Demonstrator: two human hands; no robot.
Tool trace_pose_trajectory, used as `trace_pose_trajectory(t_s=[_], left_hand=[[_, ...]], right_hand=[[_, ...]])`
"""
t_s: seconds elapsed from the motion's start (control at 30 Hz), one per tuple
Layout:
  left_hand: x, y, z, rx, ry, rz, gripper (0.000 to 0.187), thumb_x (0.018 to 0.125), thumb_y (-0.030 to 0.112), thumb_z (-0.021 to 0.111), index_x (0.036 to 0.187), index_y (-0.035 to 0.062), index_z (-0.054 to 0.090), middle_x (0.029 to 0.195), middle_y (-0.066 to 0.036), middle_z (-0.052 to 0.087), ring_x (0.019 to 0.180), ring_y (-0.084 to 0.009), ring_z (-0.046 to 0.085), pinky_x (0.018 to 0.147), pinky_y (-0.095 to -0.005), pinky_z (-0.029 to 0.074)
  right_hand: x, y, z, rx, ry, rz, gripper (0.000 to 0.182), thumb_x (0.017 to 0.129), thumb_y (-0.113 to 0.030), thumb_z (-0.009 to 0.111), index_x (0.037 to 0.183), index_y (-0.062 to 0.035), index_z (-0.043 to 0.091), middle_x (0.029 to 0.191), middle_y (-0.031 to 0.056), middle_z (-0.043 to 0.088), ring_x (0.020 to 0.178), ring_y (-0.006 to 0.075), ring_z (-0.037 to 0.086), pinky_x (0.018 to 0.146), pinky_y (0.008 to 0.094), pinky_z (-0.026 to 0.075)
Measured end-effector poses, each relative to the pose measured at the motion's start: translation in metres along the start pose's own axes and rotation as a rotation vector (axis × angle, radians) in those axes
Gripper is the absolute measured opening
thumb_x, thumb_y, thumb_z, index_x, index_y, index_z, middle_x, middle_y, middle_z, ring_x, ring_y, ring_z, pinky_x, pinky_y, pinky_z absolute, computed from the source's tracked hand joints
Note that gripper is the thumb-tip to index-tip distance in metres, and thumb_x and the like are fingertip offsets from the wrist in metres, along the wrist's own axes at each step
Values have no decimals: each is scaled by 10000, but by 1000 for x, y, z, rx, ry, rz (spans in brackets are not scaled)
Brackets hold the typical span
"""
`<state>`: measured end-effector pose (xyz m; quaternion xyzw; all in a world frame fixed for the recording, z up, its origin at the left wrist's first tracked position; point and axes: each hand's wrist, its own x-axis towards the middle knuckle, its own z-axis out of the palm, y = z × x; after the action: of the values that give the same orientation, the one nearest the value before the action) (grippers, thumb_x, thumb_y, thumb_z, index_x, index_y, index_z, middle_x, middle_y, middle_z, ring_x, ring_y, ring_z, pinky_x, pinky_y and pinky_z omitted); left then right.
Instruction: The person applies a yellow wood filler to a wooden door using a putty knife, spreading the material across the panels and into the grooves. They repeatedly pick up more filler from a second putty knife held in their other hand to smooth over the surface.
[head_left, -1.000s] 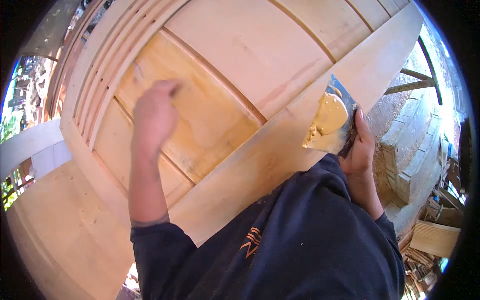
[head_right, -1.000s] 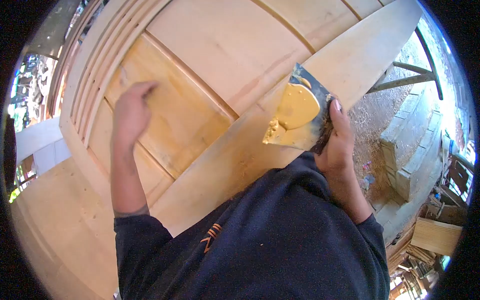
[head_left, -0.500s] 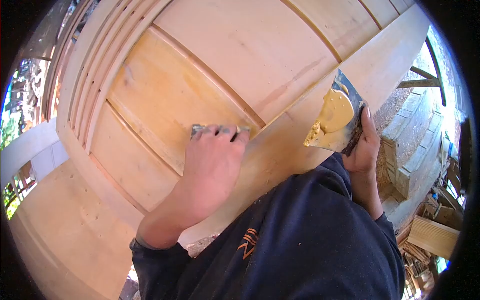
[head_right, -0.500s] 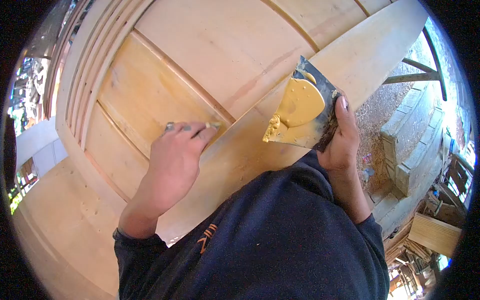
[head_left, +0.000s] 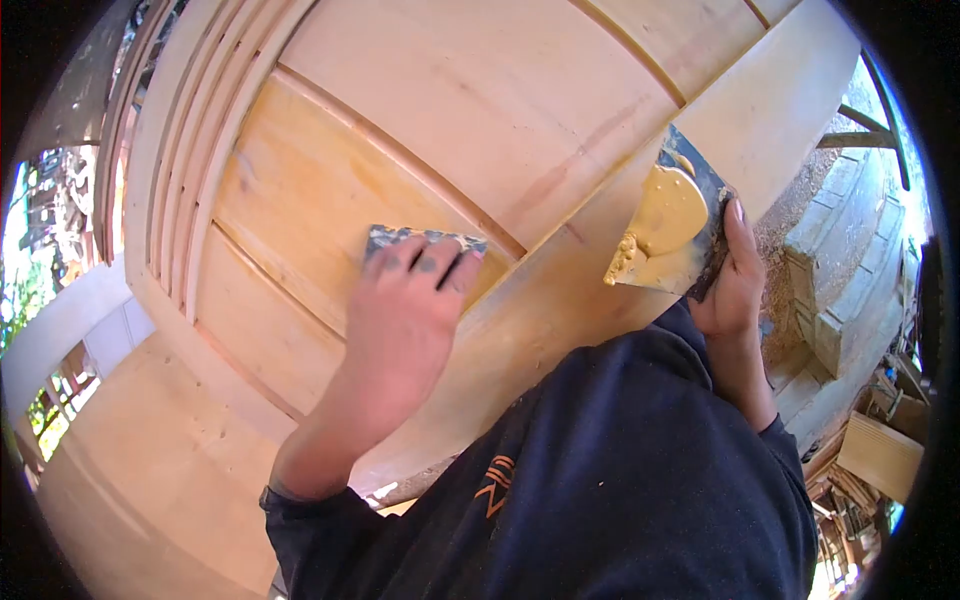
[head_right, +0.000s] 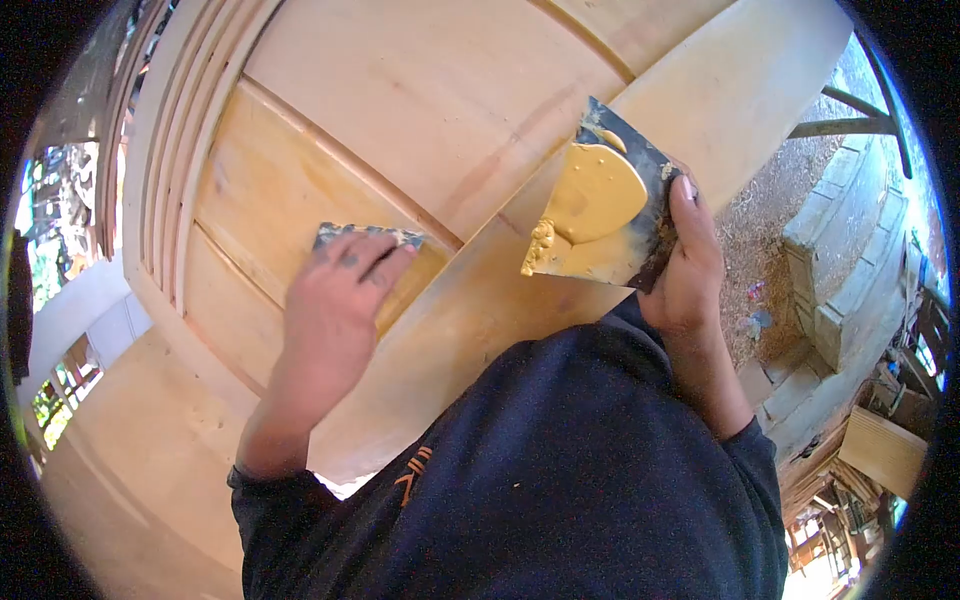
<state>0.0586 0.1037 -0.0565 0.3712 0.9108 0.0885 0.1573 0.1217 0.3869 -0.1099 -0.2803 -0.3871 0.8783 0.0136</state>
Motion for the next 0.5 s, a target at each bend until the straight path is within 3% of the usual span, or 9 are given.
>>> trace_pose_trajectory(t_s=[0.13,0.23,0.33,0.43,0.5], left_hand=[[-13,4,-17,-54,-174,22,296,741,87,556,1023,76,646,1025,-86,616,980,-284,579,878,-410,446],[-9,10,-42,-129,60,121,305,753,110,543,1038,79,648,1065,-86,610,986,-286,574,889,-414,444],[-6,28,-52,-64,104,211,329,744,114,549,1057,80,645,1086,-82,607,989,-287,571,895,-430,443],[0,35,-47,-26,128,252,333,736,109,558,1056,81,647,1082,-91,606,992,-280,575,872,-437,458],[-2,37,-44,-66,-33,249,358,724,72,565,1075,78,640,1089,-96,605,1001,-285,572,876,-432,461]], right_hand=[[-2,4,14,-63,111,10,372,990,-273,363,1208,5,477,1135,112,578,1026,180,577,916,328,460],[-2,6,29,-138,123,22,347,989,-254,365,1185,7,482,1052,100,587,945,152,587,856,298,487],[-5,7,38,-156,57,44,337,990,-251,365,1175,4,485,1048,100,588,938,150,588,845,297,490],[-11,6,47,-150,52,38,325,991,-242,368,1178,-4,486,1050,92,586,933,151,587,842,298,489],[-14,6,50,-138,93,15,322,989,-243,376,1180,-9,486,1052,88,585,936,151,585,844,299,488]])
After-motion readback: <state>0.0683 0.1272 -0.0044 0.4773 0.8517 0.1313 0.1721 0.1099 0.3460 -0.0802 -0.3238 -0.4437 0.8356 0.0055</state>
